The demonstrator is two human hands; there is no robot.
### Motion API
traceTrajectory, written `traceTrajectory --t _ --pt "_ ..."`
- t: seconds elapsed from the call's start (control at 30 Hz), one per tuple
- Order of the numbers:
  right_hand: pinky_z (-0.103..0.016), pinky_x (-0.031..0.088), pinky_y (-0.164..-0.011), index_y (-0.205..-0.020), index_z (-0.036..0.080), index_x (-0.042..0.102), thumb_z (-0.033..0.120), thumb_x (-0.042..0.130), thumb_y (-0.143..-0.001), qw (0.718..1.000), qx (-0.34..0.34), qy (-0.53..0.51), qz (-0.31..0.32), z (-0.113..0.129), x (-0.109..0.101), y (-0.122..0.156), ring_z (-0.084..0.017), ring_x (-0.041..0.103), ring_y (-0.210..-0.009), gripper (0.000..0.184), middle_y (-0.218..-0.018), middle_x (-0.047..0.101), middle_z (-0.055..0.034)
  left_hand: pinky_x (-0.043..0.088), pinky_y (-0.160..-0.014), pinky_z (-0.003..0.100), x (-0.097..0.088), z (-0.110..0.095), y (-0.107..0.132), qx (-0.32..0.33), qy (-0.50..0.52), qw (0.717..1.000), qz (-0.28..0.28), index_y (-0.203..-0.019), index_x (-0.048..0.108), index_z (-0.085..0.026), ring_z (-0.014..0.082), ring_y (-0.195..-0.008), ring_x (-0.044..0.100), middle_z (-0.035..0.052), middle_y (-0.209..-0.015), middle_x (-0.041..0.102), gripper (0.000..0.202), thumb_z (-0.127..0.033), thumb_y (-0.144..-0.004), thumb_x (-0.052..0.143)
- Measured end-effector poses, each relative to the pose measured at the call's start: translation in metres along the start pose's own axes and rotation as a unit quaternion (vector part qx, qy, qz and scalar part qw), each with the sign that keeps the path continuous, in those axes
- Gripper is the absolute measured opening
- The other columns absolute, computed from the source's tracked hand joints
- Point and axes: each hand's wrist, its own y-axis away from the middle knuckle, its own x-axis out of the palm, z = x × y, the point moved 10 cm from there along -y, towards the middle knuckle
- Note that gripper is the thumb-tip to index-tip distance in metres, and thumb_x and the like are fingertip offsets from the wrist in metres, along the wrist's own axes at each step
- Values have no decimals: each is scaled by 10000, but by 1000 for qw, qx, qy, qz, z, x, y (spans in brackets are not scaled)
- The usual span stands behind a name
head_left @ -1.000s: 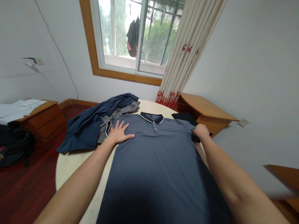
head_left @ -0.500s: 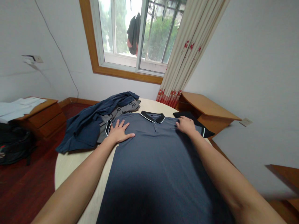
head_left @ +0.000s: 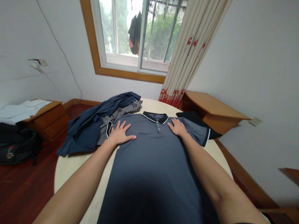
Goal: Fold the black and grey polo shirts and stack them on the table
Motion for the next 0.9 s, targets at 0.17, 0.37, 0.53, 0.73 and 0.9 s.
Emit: traceTrajectory --t 0.17,0.37,0.53,0.73,0.9 --pt "-567 192 -1181 -1506 127 387 503 274 -1005 1000 -8 17 2 28 -7 10 -328 256 -1482 636 -1607 283 -158 132 -1149 685 -8 0 3 -1 -4 1000 -14 -1551 326 -287 410 -1510 84 77 -1652 170 987 -883 -765 371" --pt "-573 187 -1183 -1479 103 419 480 336 -996 997 -60 -24 -40 89 -17 62 -342 251 -1480 618 -1592 315 -164 164 -1214 501 -51 -48 24 84 -39 984 -155 -1341 610 -243 296 -1403 397 76 -1518 473 508 -525 -946 461" --pt "-543 202 -1187 -1449 172 467 468 341 -1003 986 -120 -78 -91 130 -25 102 -299 311 -1460 549 -1573 366 -137 256 -1192 459 -19 -102 40 208 10 976 -68 -1380 573 -243 257 -1394 423 65 -1502 496 527 -529 -987 369" --pt "-486 238 -1184 -1379 205 542 407 342 -1013 976 -151 -112 -111 120 -28 128 -240 422 -1393 463 -1489 498 -106 115 -1178 643 8 -95 48 196 -3 981 8 -1536 344 -311 334 -1517 140 62 -1643 207 781 -749 -890 385" --pt "-438 278 -1168 -1312 212 595 392 337 -1018 966 -190 -134 -109 103 -32 139 -217 500 -1326 431 -1393 593 -91 58 -1141 713 8 -82 49 164 0 985 55 -1571 247 -299 405 -1513 52 96 -1651 113 1110 -890 -674 526"
